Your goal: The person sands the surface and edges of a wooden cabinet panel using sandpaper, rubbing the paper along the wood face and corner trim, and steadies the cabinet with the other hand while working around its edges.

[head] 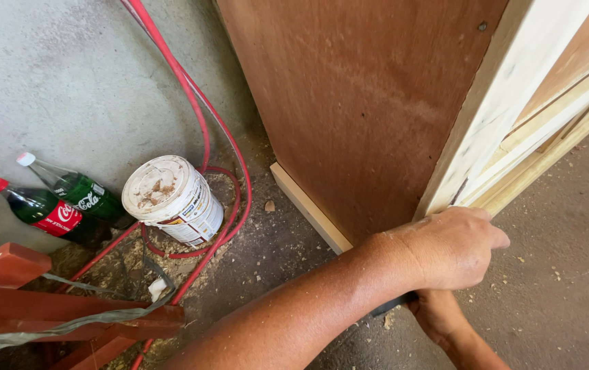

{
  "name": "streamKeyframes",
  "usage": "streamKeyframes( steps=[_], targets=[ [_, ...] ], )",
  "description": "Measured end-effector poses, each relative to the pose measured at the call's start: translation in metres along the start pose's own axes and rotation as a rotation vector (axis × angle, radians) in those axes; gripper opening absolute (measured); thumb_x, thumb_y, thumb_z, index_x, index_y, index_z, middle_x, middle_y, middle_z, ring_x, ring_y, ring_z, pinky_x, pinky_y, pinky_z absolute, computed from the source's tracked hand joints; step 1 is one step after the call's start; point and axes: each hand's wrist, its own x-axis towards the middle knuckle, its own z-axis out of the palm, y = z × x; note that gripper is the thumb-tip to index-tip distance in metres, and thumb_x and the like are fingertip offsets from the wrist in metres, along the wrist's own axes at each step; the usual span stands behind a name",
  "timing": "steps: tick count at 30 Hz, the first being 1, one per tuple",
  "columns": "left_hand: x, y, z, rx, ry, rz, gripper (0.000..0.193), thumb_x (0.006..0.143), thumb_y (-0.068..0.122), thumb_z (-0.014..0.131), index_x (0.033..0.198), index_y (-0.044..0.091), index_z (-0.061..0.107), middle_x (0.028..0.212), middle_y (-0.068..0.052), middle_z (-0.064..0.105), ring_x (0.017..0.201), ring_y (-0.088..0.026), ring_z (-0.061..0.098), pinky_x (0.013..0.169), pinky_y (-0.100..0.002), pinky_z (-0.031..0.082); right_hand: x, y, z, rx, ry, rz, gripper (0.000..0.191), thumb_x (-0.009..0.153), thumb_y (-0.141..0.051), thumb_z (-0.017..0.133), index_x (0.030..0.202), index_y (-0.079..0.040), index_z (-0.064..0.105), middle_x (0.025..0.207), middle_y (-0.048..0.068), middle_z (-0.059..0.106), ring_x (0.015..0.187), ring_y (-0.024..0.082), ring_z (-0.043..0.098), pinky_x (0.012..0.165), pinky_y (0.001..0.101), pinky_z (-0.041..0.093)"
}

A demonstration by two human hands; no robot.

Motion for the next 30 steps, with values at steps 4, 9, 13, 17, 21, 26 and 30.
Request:
streamKeyframes(
  steps=[4,9,13,17,21,26,30],
  targets=[
    [0.001,-0.002,0.0,0.004,-0.029,0.004,0.045,0.085,0.008,0.058,0.129,0.011,0.069,0.118,-0.016,0.066,0.115,-0.03,0.064,0.104,-0.041,0.049,-0.004,-0.004,0.017,0.039,0.083,0.075,0.036,0.092,-0.007,0.061,0.128,-0.007,0.059,0.123,0.008,0.068,0.109,0.025,0.066,0.093,0.0494,0.055],
    [0.003,0.002,-0.004,-0.056,-0.073,-0.078,0.053,0.08,0.006,0.06,0.133,0.011,0.065,0.119,-0.015,0.063,0.114,-0.029,0.063,0.103,-0.039,0.049,-0.015,-0.042,0.014,0.077,-0.157,-0.115,0.032,0.097,-0.019,0.059,0.126,-0.007,0.062,0.121,0.008,0.069,0.108,0.023,0.066,0.089,0.0468,0.056],
    [0.005,0.007,-0.007,-0.094,-0.108,-0.1,0.052,0.084,0.006,0.057,0.135,0.012,0.064,0.124,-0.015,0.06,0.118,-0.029,0.061,0.104,-0.039,0.048,-0.012,-0.046,0.006,0.141,-0.249,-0.175,0.031,0.1,-0.018,0.062,0.128,-0.005,0.061,0.121,0.009,0.067,0.108,0.022,0.062,0.088,0.0432,0.054],
    [0.006,0.007,-0.008,-0.047,-0.092,-0.149,0.051,0.085,0.006,0.056,0.135,0.014,0.065,0.125,-0.016,0.059,0.119,-0.03,0.061,0.106,-0.04,0.047,-0.004,-0.02,0.009,0.08,-0.115,0.011,0.035,0.092,-0.014,0.063,0.125,-0.002,0.063,0.122,0.009,0.07,0.11,0.023,0.065,0.091,0.044,0.055],
    [0.006,0.005,-0.006,-0.063,-0.078,-0.13,0.05,0.088,0.007,0.055,0.137,0.013,0.064,0.128,-0.019,0.057,0.12,-0.032,0.06,0.107,-0.042,0.046,0.0,-0.019,0.008,0.037,-0.036,0.089,0.037,0.093,-0.014,0.064,0.127,0.0,0.061,0.125,0.011,0.068,0.113,0.025,0.064,0.096,0.045,0.053],
    [0.004,0.005,-0.006,-0.036,-0.011,-0.078,0.051,0.084,0.007,0.059,0.135,0.013,0.066,0.13,-0.021,0.057,0.118,-0.033,0.062,0.105,-0.039,0.048,-0.003,-0.047,0.001,0.104,-0.197,-0.145,0.038,0.093,-0.015,0.063,0.129,-0.002,0.06,0.124,0.01,0.069,0.112,0.024,0.065,0.092,0.0454,0.054],
    [0.001,0.005,-0.014,-0.047,-0.098,-0.105,0.054,0.085,0.007,0.059,0.138,0.012,0.063,0.127,-0.019,0.06,0.114,-0.03,0.066,0.105,-0.037,0.051,-0.008,-0.042,0.011,0.111,-0.167,-0.152,0.039,0.093,-0.016,0.063,0.13,-0.004,0.059,0.123,0.009,0.069,0.111,0.024,0.065,0.088,0.0457,0.055]
  ],
)
